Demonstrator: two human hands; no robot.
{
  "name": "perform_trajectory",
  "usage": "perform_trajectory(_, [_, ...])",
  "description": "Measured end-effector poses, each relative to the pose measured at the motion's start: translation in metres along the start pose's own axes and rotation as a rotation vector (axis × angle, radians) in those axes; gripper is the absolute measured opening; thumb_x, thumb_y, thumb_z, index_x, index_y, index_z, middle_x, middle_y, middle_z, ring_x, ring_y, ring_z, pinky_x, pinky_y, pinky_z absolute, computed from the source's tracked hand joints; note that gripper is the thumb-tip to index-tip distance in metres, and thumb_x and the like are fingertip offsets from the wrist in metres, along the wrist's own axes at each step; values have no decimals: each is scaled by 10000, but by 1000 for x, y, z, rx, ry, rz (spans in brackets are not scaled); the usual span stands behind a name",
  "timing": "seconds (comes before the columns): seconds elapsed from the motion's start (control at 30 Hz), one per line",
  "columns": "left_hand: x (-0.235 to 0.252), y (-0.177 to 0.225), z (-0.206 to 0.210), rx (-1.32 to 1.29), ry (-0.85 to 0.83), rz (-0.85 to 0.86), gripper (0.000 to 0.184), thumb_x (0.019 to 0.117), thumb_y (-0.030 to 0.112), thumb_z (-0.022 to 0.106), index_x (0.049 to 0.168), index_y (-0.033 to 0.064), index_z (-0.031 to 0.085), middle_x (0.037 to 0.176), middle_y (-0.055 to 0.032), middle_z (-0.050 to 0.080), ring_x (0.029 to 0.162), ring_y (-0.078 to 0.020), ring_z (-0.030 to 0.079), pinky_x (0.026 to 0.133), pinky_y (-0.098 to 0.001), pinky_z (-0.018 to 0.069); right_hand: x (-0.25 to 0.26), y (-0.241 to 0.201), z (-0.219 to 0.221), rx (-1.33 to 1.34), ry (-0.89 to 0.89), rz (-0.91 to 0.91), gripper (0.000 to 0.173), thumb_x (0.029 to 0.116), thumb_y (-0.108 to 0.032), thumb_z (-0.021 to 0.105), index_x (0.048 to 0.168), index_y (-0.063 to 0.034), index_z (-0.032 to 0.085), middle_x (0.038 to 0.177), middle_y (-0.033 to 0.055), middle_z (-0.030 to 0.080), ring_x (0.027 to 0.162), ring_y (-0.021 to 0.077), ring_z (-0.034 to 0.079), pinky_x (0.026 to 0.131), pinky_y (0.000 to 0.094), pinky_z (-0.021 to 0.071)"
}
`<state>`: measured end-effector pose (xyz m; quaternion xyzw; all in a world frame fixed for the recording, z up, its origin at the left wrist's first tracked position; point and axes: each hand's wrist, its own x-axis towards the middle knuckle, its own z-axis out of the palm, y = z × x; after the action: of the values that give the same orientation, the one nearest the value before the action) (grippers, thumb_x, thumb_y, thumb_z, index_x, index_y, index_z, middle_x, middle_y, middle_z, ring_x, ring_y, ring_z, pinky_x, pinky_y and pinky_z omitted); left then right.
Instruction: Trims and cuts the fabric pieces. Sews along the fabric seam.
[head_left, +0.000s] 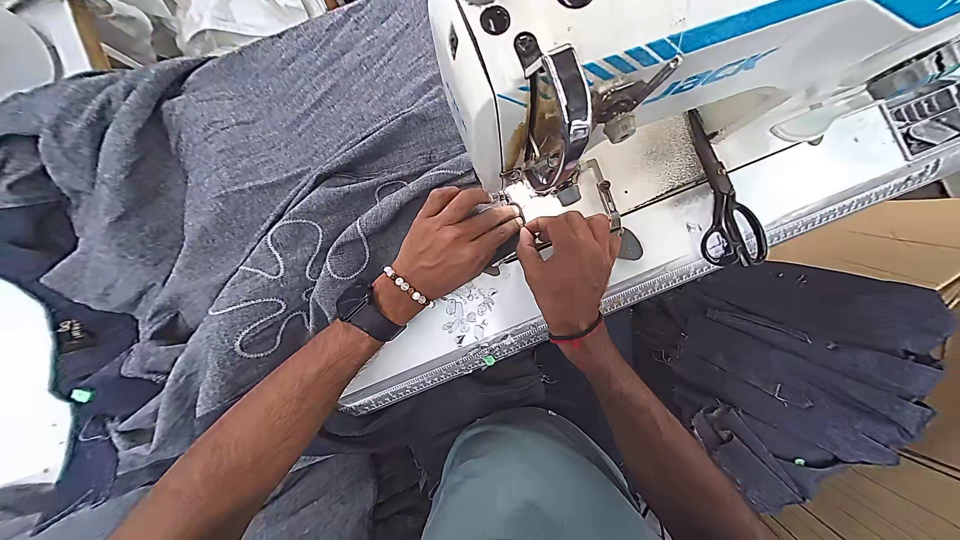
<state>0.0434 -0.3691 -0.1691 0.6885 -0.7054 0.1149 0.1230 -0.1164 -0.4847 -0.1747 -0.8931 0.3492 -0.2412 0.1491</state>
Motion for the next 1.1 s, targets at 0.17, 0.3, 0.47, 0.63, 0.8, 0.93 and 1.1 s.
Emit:
perform_trajectory(0.17, [0,-2,1,-62,-6,-23,306,1017,215,547,1277,210,709,1340,7,681,1268,-272,570,1057,-465,400,-12,1,2,-53,57,-201,177,989,-249,619,1011,-176,779,968,23,699,973,238,606,845,456,406])
perform_trajectory(0.3, [0,-6,-2,-99,-43,1,347,1044,368,527,1336,279,694,1372,9,660,1303,-271,544,1083,-479,376,-18,5,-6,1,-48,-236,195,970,-249,611,1046,-210,787,1037,24,679,1027,235,593,867,453,409])
perform_trajectory(0.47, [-5,-5,-5,-13,-34,52,367,1042,465,534,1291,282,732,1396,28,654,1334,-263,526,1119,-472,346,-13,26,-24,183,-55,-153,207,942,-129,613,1058,-152,784,1066,41,738,1001,233,667,817,428,525])
perform_trajectory(0.63, [2,14,2,-211,29,-227,238,977,377,625,1042,263,823,1207,26,720,1257,-255,555,1055,-476,388,2,33,-13,138,-72,-324,186,972,-242,659,1107,-164,760,1080,34,736,990,231,655,828,430,479])
perform_trajectory(0.8, [-1,17,1,-323,19,-347,261,1003,391,593,1056,259,812,1216,8,694,1256,-259,533,992,-487,405,1,33,-7,118,-24,-391,199,1003,-166,632,1098,-222,798,1074,-3,751,997,187,662,853,438,445])
perform_trajectory(0.93, [0,15,0,-205,-5,-374,327,1047,353,507,1250,245,739,1356,1,658,1323,-278,515,1023,-492,403,-2,35,-8,100,-14,-407,220,997,-118,617,1078,-222,793,1089,-12,753,1046,180,659,894,451,426])
perform_trajectory(1.1, [-1,16,4,-94,18,-359,321,1041,340,518,1250,239,740,1363,21,666,1339,-266,524,1042,-478,412,-1,35,-8,118,-62,-391,214,1012,-148,605,1095,-231,784,1130,-8,732,1107,205,631,911,454,426])
